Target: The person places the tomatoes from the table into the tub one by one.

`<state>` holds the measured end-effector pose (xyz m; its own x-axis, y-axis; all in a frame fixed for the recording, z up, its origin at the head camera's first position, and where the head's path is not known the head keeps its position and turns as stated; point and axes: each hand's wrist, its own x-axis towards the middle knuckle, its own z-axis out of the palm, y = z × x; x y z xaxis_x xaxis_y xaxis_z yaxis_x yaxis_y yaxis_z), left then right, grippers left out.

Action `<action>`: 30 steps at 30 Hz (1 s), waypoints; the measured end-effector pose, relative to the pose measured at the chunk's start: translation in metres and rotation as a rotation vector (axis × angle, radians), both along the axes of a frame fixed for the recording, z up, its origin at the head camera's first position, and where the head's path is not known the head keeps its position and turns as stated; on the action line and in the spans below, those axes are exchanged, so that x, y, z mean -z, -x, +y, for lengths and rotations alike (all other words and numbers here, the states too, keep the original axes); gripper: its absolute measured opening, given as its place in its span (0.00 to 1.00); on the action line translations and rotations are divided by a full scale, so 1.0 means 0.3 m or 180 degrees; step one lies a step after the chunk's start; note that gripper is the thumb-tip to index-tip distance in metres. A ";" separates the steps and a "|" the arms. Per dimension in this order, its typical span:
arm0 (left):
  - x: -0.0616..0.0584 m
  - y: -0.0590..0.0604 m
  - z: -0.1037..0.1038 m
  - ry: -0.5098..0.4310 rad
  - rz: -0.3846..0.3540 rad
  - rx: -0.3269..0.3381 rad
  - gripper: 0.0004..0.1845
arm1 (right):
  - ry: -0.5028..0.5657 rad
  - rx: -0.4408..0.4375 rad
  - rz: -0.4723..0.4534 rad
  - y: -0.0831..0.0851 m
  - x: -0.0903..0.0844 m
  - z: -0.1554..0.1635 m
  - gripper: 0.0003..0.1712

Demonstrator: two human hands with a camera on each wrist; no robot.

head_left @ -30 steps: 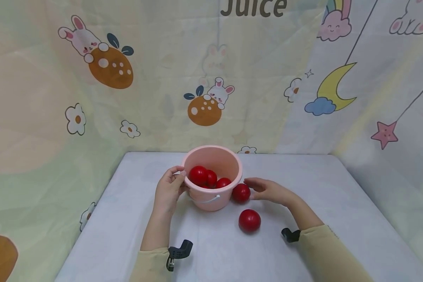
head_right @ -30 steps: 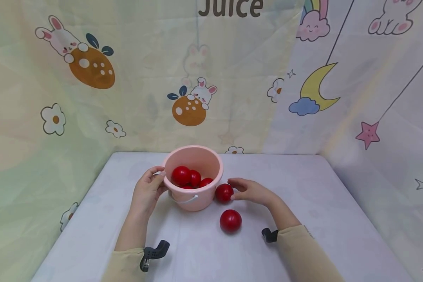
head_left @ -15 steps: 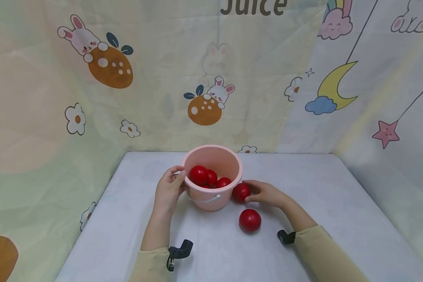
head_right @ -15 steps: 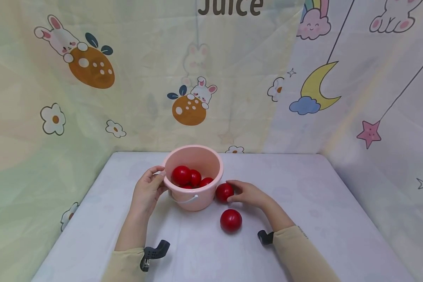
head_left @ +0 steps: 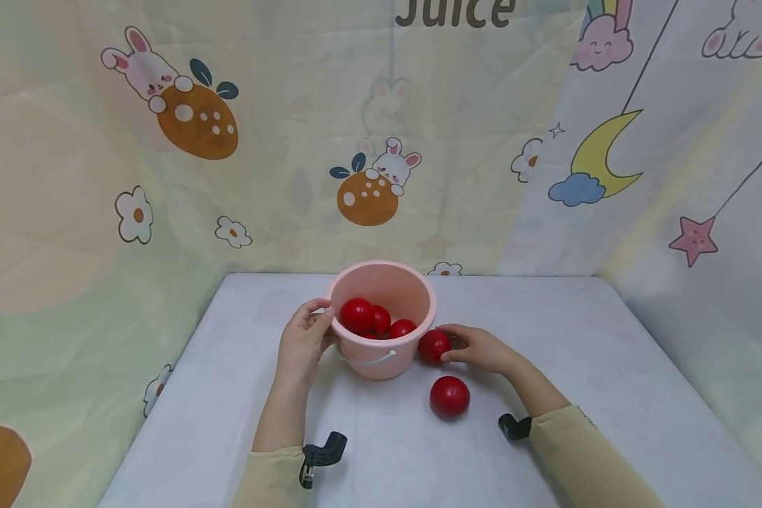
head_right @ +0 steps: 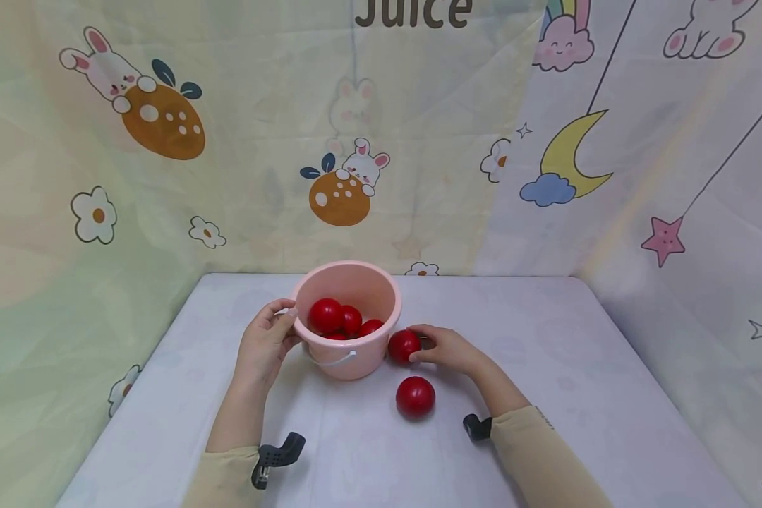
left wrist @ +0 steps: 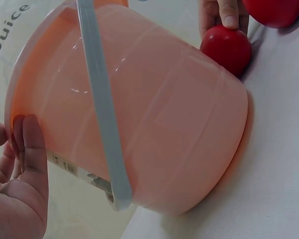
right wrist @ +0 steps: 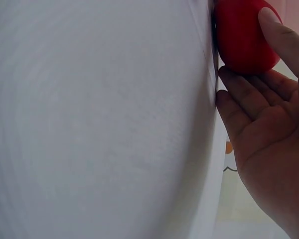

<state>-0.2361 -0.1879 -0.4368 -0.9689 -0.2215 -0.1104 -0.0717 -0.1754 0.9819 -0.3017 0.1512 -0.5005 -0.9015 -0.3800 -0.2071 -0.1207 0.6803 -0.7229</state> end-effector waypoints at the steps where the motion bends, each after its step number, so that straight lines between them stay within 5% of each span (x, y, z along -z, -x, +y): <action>1: 0.000 0.000 0.000 0.0000 0.0004 0.0004 0.15 | 0.0001 -0.0004 0.0001 0.000 0.000 0.000 0.43; 18: -0.003 -0.003 -0.001 0.0033 0.0010 0.0044 0.17 | 0.0042 -0.0056 -0.0066 0.013 -0.017 0.016 0.44; 30: -0.001 -0.003 0.001 0.0063 0.0055 -0.0006 0.16 | 0.0087 -0.0028 -0.0077 0.033 -0.082 0.067 0.42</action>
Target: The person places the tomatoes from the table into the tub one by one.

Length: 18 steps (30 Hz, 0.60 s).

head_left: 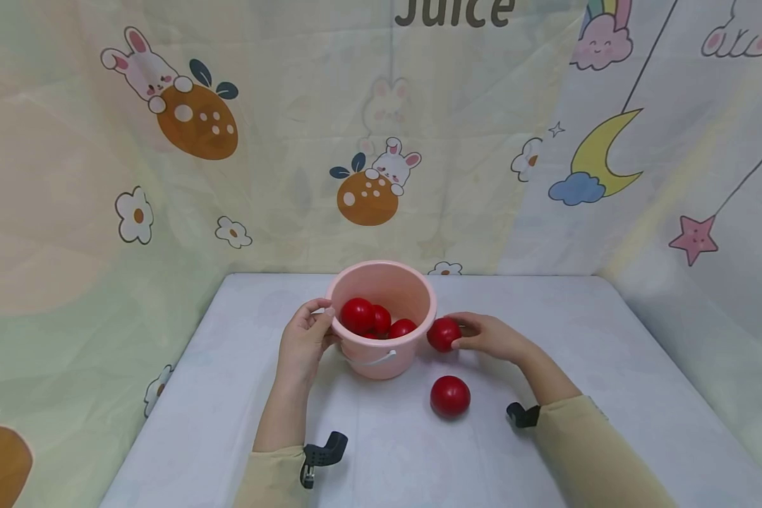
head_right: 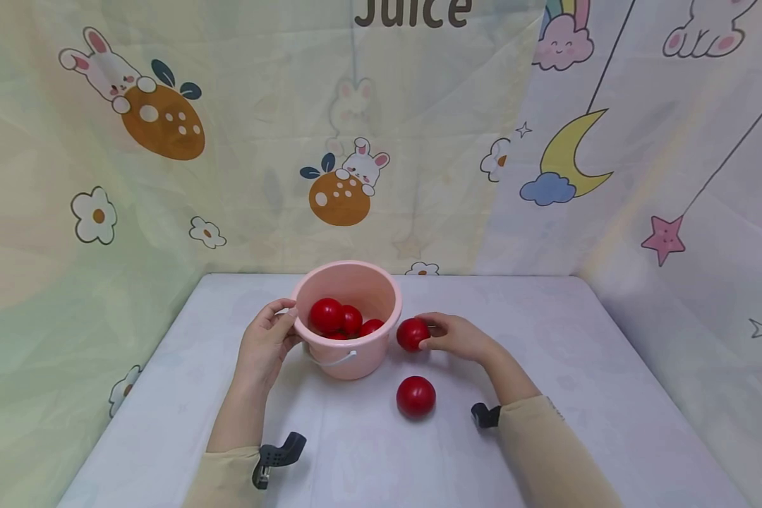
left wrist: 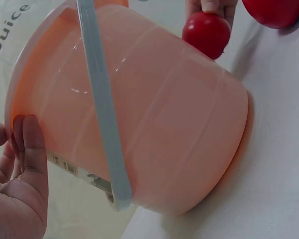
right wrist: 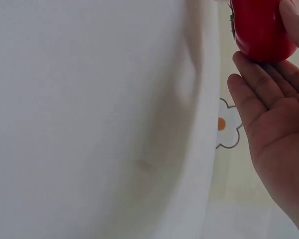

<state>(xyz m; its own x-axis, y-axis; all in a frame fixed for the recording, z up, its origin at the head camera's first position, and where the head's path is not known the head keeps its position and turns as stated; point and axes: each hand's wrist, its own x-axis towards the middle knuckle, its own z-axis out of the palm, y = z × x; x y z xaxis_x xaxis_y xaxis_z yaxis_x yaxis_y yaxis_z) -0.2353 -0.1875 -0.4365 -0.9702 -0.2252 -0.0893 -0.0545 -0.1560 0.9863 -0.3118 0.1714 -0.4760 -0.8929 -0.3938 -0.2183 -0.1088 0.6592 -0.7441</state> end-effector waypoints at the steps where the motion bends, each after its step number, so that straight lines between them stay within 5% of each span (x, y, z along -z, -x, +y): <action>1: 0.000 0.000 0.000 0.0006 0.0000 -0.0002 0.16 | -0.0001 0.0017 -0.0001 0.003 -0.009 0.003 0.42; 18: 0.002 0.002 -0.003 0.0020 -0.0037 0.0009 0.16 | 0.0336 0.0093 0.0118 0.137 -0.287 0.035 0.48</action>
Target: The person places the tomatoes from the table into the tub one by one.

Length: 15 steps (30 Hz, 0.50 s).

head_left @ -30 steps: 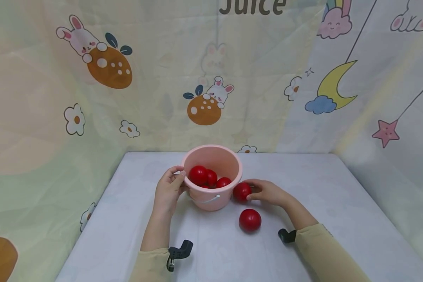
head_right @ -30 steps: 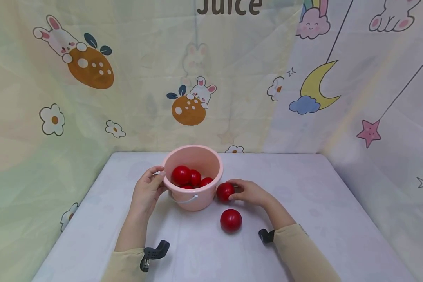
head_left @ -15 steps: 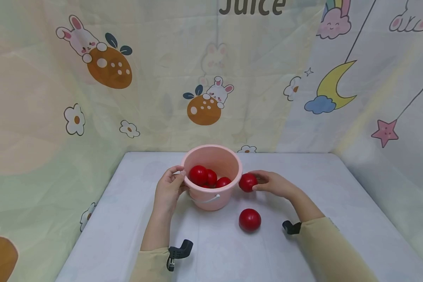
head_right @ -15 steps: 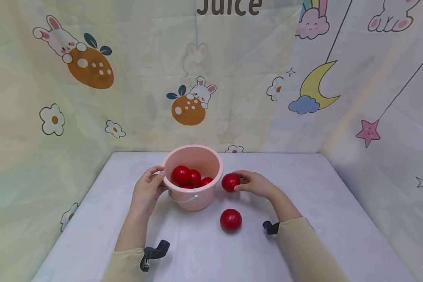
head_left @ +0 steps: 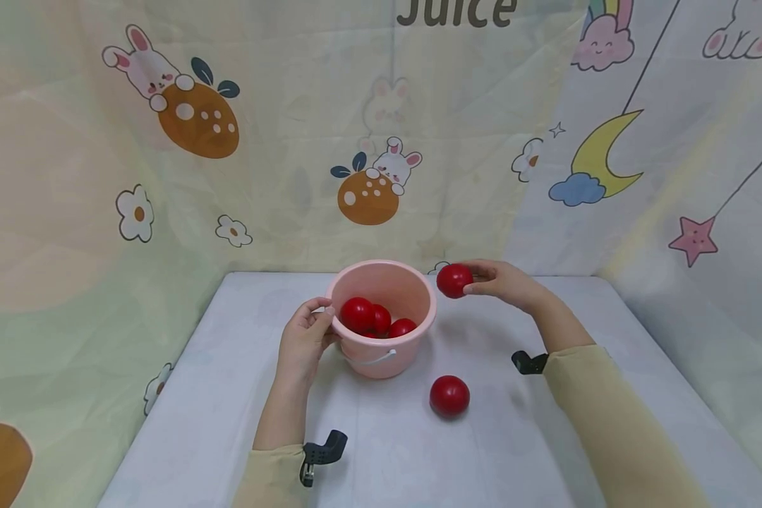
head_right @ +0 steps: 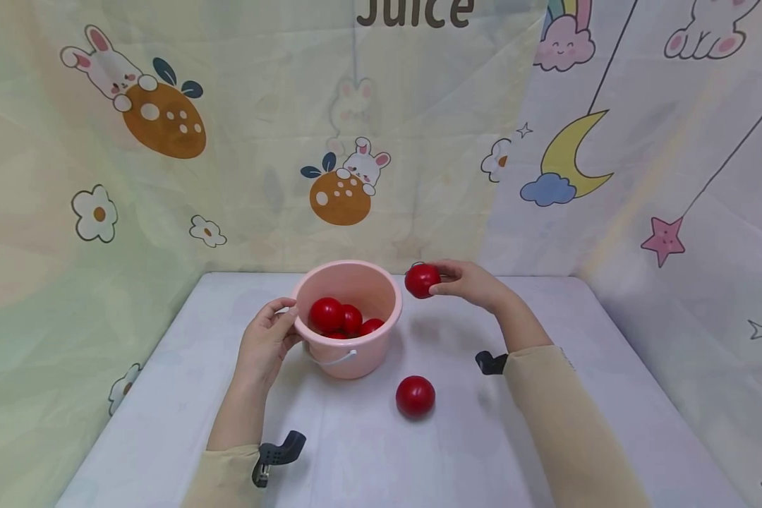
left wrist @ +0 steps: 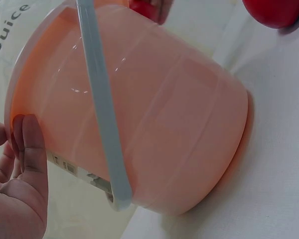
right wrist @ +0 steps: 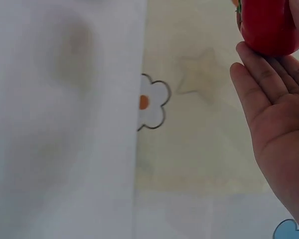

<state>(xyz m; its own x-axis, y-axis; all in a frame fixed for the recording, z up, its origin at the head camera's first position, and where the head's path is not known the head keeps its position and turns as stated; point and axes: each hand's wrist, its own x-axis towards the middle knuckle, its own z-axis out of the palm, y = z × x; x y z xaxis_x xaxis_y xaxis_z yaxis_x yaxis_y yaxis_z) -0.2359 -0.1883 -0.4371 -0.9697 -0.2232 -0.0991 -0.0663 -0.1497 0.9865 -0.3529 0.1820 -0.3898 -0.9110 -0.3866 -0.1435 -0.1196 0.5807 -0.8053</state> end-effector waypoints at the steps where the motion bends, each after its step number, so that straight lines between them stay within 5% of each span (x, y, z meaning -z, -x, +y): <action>1: 0.000 0.000 0.000 -0.0007 -0.0005 -0.0004 0.16 | 0.0013 -0.0012 0.0022 0.007 -0.019 -0.006 0.48; 8: 0.000 -0.001 -0.003 -0.0032 0.0002 -0.0009 0.15 | -0.0002 -0.0222 0.0087 0.055 -0.127 -0.085 0.44; 15: -0.001 0.001 -0.003 -0.0032 -0.0032 0.0011 0.15 | 0.0055 -0.0758 -0.0116 0.082 -0.189 -0.193 0.41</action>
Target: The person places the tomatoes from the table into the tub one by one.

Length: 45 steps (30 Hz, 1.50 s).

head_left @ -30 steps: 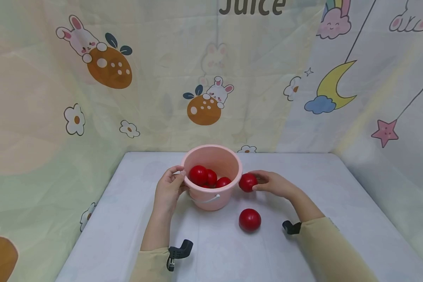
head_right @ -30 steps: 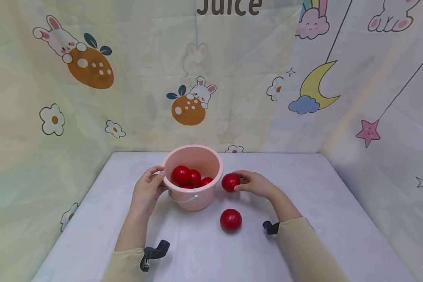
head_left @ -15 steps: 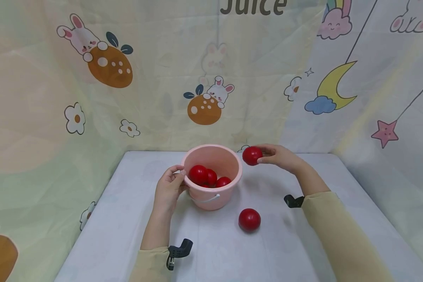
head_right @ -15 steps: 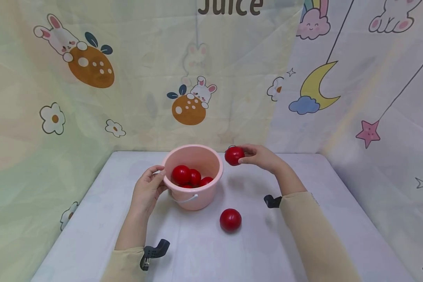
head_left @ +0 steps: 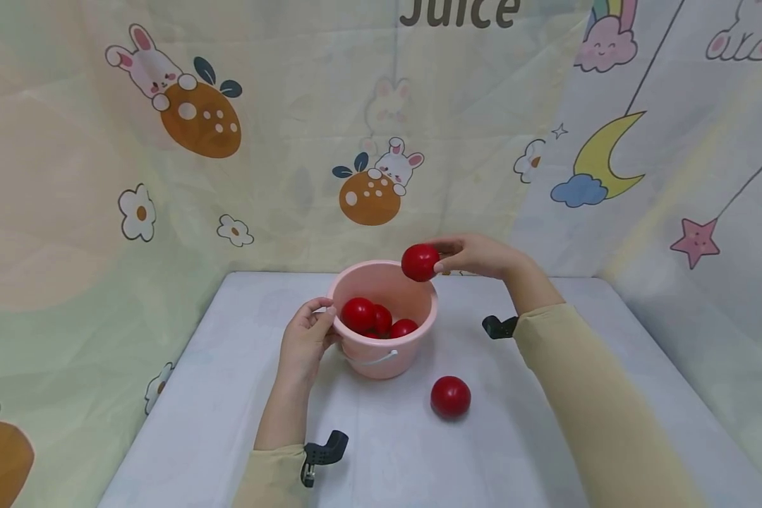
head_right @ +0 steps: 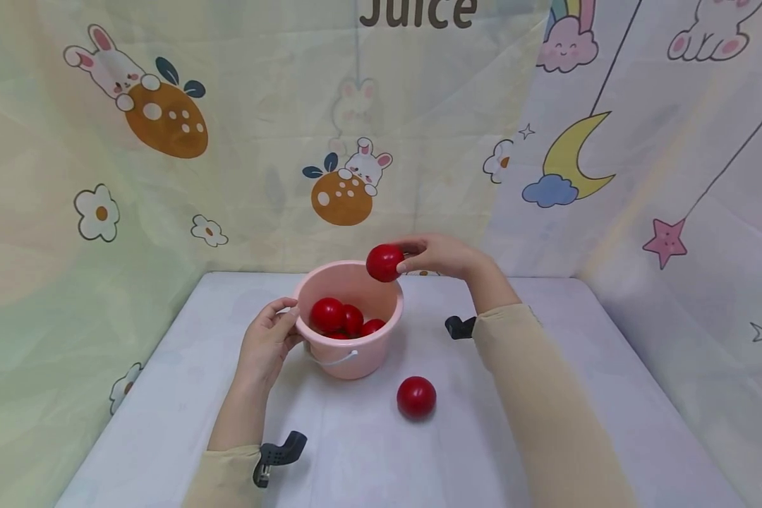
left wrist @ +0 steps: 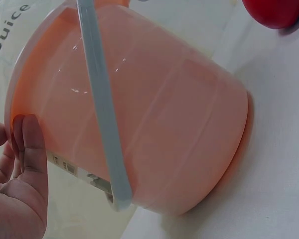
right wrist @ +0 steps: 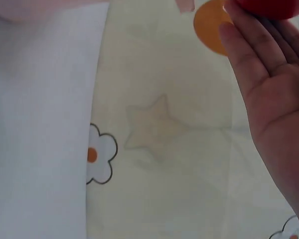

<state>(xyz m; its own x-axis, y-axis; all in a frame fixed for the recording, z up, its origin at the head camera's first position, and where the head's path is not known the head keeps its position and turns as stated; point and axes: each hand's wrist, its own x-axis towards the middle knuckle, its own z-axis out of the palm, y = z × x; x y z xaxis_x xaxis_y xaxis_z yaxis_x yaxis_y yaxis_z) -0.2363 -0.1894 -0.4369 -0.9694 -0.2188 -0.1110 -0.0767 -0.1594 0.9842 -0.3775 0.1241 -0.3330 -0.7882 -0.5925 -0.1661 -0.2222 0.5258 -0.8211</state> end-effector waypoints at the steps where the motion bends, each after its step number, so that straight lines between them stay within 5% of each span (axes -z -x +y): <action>1: -0.001 0.000 0.000 0.0000 0.0003 0.0000 0.15 | -0.0034 -0.0056 -0.0054 0.002 -0.007 -0.017 0.40; 17: -0.006 -0.002 0.001 0.0037 -0.0082 -0.0032 0.14 | -0.0354 -0.1017 -0.0614 0.036 -0.095 -0.258 0.34; 27: -0.005 0.004 -0.002 -0.0006 -0.0086 0.0011 0.13 | -0.0656 -0.0885 -0.1131 0.051 -0.031 -0.330 0.32; 36: -0.009 0.008 0.000 0.0008 -0.0116 -0.0026 0.13 | -0.0861 -0.0999 -0.1135 0.063 0.003 -0.343 0.32; 45: -0.013 0.007 0.000 0.0020 -0.0129 -0.0030 0.13 | -0.0683 -0.0891 -0.1233 0.064 0.014 -0.352 0.33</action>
